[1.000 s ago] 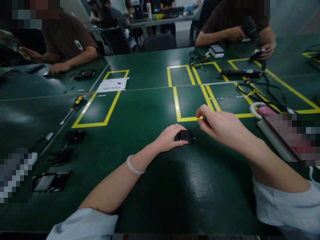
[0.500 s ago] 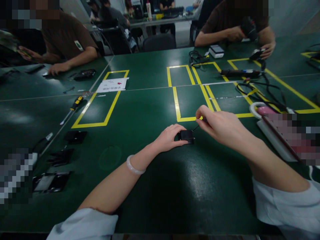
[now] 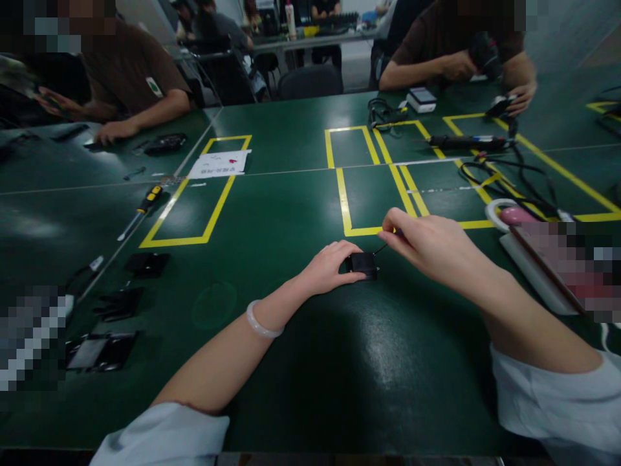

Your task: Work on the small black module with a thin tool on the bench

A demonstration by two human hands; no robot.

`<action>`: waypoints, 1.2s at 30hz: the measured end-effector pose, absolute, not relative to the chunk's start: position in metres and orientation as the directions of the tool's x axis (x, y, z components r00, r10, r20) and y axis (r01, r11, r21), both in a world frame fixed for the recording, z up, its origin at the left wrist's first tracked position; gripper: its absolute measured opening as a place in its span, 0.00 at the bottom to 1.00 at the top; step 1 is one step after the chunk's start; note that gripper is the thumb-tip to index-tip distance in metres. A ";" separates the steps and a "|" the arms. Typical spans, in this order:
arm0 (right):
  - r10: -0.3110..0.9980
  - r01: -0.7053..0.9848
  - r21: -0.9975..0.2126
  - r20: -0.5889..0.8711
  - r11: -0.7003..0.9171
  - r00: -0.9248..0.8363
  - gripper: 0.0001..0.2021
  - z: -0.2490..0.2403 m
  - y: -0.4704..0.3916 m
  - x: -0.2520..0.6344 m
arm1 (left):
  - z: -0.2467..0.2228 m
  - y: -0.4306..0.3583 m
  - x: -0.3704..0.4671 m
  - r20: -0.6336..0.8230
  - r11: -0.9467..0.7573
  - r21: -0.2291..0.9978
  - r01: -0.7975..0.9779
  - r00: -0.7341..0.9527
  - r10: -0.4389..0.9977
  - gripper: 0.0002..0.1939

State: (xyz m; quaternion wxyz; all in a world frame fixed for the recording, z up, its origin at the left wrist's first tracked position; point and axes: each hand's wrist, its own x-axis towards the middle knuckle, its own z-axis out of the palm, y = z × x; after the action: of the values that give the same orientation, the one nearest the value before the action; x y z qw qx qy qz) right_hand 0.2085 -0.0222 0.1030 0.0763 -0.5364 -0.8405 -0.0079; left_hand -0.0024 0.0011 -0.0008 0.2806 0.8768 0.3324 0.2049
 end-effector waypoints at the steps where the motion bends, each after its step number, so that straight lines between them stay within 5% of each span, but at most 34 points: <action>1: 0.901 0.904 -0.073 0.140 0.422 -0.410 0.12 0.103 -0.022 0.209 | -0.001 0.001 -0.002 0.176 -0.622 0.629 0.466 0.694 0.698 0.21; 26: 0.893 0.894 -0.099 0.165 0.437 -0.419 0.10 0.101 -0.023 0.210 | -0.002 0.001 -0.002 0.180 -0.629 0.614 0.477 0.692 0.699 0.21; 36: 0.906 0.914 -0.023 0.145 0.406 -0.398 0.10 0.101 -0.023 0.209 | -0.003 0.001 -0.003 0.178 -0.622 0.627 0.468 0.692 0.700 0.21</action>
State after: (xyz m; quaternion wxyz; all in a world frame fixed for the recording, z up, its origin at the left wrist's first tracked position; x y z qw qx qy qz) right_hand 0.2086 -0.0226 0.1014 0.0674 -0.5444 -0.8356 -0.0299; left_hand -0.0027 0.0014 -0.0031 0.2791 0.8764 0.3331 0.2074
